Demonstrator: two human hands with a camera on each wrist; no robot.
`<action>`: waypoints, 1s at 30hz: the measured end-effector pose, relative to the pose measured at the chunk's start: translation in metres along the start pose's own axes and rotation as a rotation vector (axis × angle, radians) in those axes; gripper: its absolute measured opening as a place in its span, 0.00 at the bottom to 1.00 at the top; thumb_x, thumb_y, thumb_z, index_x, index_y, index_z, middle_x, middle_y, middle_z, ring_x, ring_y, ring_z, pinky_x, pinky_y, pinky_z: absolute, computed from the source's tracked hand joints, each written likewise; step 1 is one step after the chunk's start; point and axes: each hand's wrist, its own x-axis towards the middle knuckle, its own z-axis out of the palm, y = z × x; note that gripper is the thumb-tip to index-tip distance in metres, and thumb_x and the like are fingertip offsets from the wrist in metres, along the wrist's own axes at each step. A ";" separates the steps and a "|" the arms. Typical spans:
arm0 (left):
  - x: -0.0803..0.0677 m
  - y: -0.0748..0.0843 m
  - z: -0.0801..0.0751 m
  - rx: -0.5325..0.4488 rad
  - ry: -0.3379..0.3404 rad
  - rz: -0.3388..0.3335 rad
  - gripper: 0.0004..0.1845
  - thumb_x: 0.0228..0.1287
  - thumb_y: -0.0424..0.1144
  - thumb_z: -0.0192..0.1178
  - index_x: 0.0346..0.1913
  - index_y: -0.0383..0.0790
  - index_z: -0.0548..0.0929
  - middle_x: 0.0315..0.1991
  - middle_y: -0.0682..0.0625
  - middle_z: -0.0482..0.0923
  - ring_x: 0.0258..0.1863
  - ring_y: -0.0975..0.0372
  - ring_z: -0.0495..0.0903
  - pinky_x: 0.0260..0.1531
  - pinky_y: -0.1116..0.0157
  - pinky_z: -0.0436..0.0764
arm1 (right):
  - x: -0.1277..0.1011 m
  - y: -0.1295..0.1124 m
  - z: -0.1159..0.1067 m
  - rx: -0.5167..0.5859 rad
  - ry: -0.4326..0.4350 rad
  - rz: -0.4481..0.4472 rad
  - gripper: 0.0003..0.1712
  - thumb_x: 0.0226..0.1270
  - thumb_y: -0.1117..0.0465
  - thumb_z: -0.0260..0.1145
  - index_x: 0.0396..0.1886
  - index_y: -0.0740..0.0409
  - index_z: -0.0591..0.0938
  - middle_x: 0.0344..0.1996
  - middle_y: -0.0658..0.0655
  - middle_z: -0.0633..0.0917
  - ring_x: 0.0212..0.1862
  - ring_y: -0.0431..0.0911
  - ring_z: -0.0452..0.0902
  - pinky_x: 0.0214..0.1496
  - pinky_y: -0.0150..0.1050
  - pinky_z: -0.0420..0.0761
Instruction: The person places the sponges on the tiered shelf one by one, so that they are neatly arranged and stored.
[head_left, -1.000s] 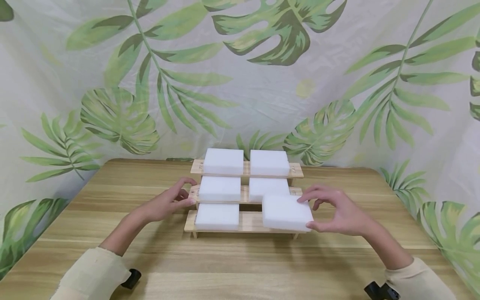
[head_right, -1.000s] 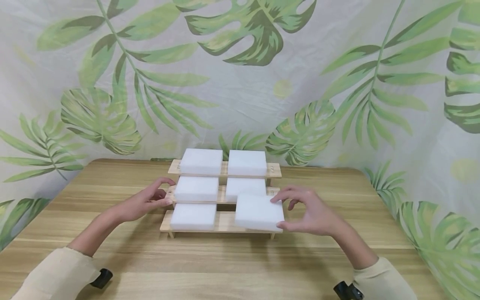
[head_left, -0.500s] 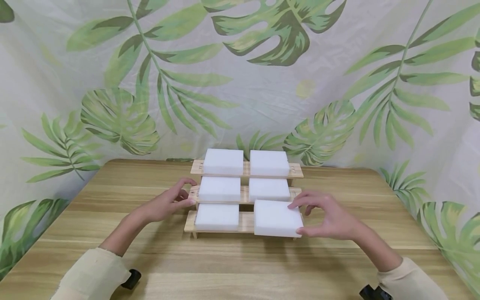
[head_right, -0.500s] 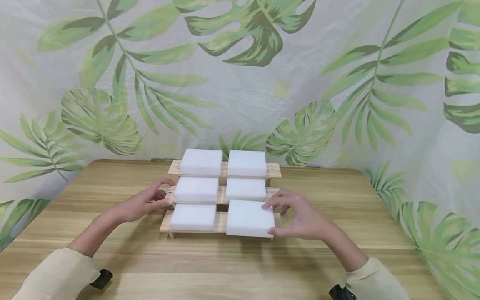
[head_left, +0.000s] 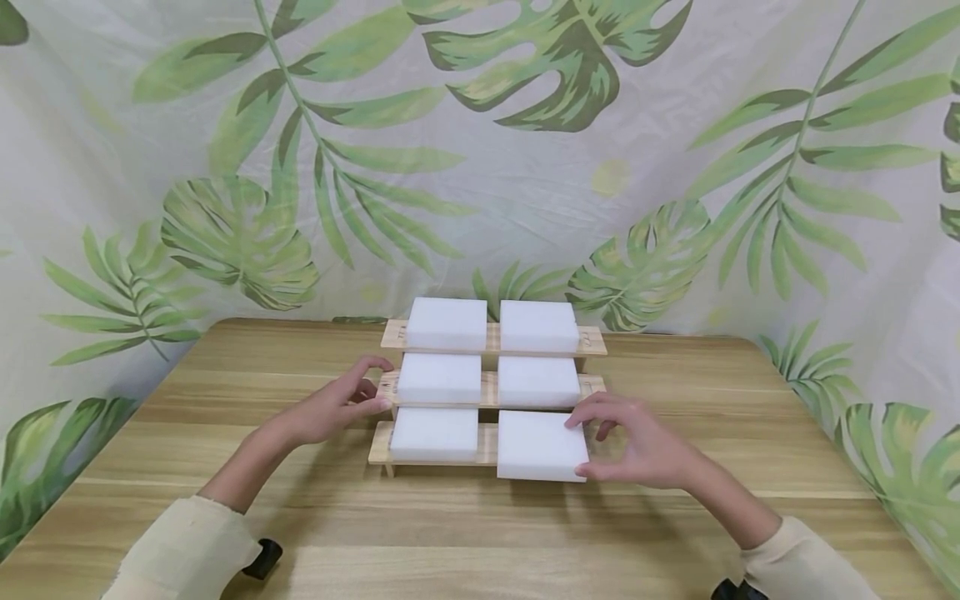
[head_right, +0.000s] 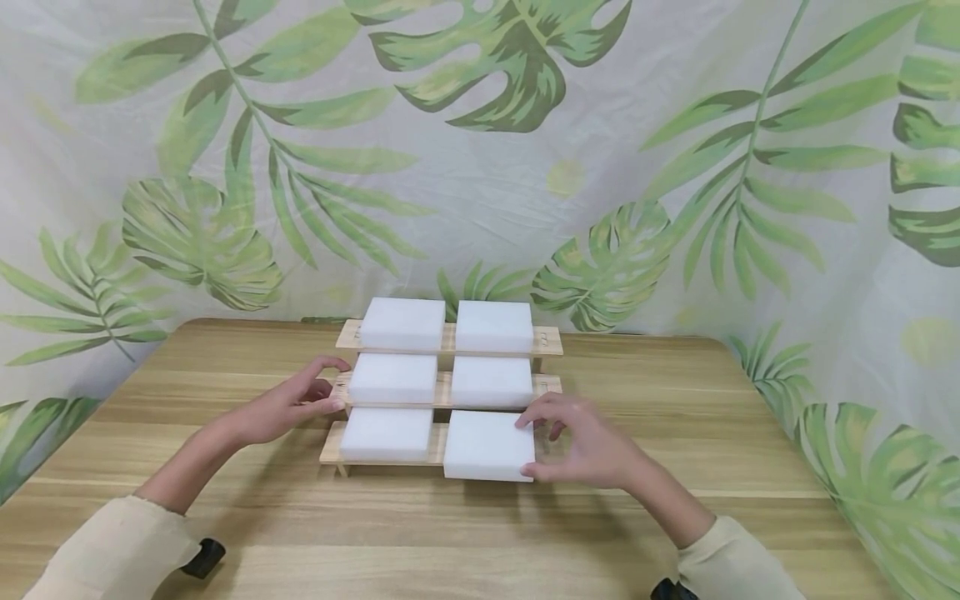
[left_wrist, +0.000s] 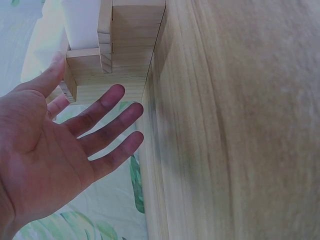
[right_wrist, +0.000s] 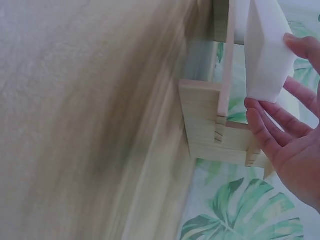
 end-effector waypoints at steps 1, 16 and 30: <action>0.000 0.000 0.000 -0.001 0.000 -0.001 0.26 0.80 0.39 0.57 0.70 0.39 0.57 0.47 0.38 0.82 0.49 0.49 0.81 0.47 0.50 0.78 | 0.000 0.000 0.001 -0.001 0.000 0.005 0.25 0.50 0.61 0.84 0.49 0.54 0.85 0.49 0.52 0.86 0.39 0.49 0.83 0.42 0.40 0.84; -0.001 0.001 0.000 0.010 0.000 -0.008 0.26 0.80 0.40 0.57 0.71 0.39 0.57 0.47 0.38 0.82 0.49 0.49 0.81 0.46 0.50 0.78 | -0.001 0.004 0.010 -0.012 0.004 0.009 0.24 0.51 0.63 0.84 0.48 0.58 0.86 0.49 0.55 0.86 0.42 0.45 0.85 0.43 0.40 0.86; 0.000 0.000 0.000 0.005 -0.005 0.000 0.27 0.80 0.40 0.57 0.71 0.38 0.57 0.47 0.38 0.82 0.50 0.48 0.82 0.48 0.49 0.78 | -0.001 -0.003 0.007 -0.093 -0.075 0.074 0.24 0.56 0.58 0.82 0.51 0.60 0.86 0.49 0.57 0.87 0.40 0.45 0.85 0.45 0.41 0.85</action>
